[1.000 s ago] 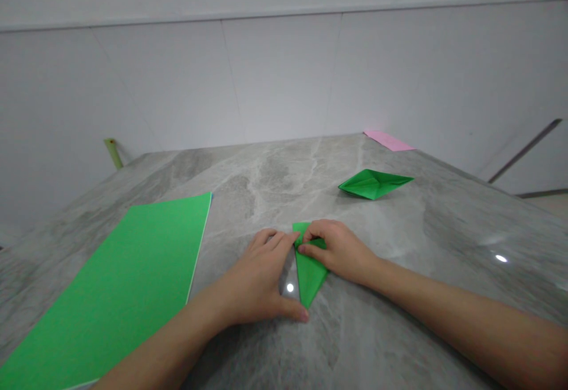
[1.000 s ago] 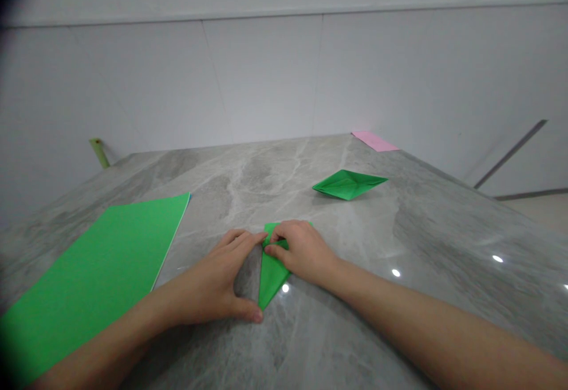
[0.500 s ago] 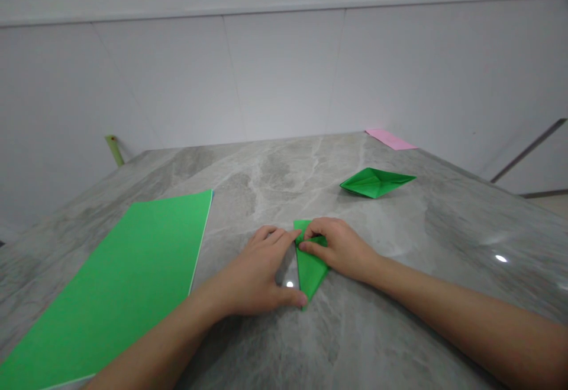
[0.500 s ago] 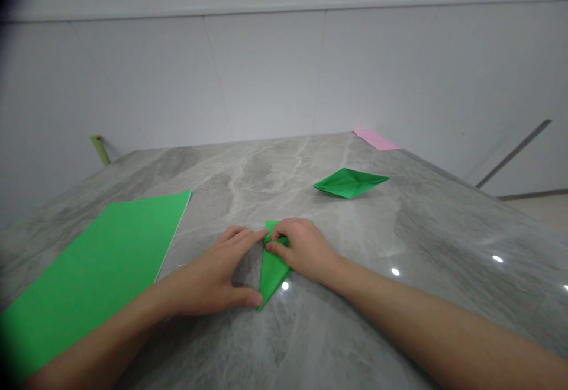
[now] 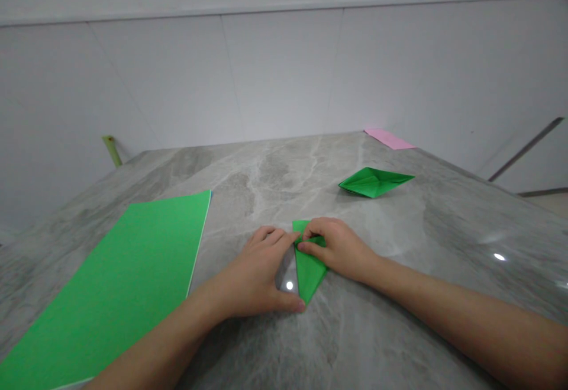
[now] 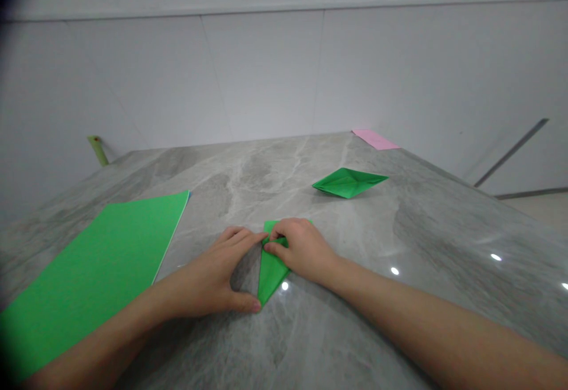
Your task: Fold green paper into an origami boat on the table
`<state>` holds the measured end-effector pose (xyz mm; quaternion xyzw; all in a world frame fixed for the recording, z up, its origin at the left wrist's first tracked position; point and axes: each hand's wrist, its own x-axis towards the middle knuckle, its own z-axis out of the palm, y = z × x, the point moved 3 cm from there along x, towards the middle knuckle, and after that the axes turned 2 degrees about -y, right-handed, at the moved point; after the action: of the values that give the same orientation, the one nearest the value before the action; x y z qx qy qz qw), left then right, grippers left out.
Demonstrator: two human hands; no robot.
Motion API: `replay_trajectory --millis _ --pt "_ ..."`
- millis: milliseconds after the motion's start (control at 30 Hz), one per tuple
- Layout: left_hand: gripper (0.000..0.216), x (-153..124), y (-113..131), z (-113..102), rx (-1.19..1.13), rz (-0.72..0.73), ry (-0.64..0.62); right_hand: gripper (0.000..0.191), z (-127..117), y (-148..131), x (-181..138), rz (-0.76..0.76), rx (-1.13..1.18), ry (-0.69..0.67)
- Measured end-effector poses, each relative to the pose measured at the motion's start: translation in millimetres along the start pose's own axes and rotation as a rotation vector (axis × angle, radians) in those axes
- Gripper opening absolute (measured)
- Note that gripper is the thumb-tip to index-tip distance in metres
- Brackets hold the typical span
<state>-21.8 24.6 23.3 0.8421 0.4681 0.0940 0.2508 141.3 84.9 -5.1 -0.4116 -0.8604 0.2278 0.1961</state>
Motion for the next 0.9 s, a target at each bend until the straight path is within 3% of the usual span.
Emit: replay_trajectory --millis 900 --pt "0.076 -0.3 -4.6 2.3 0.001 0.02 0.044 0.006 -2.2 -1.9 -1.3 0.016 0.011 0.015"
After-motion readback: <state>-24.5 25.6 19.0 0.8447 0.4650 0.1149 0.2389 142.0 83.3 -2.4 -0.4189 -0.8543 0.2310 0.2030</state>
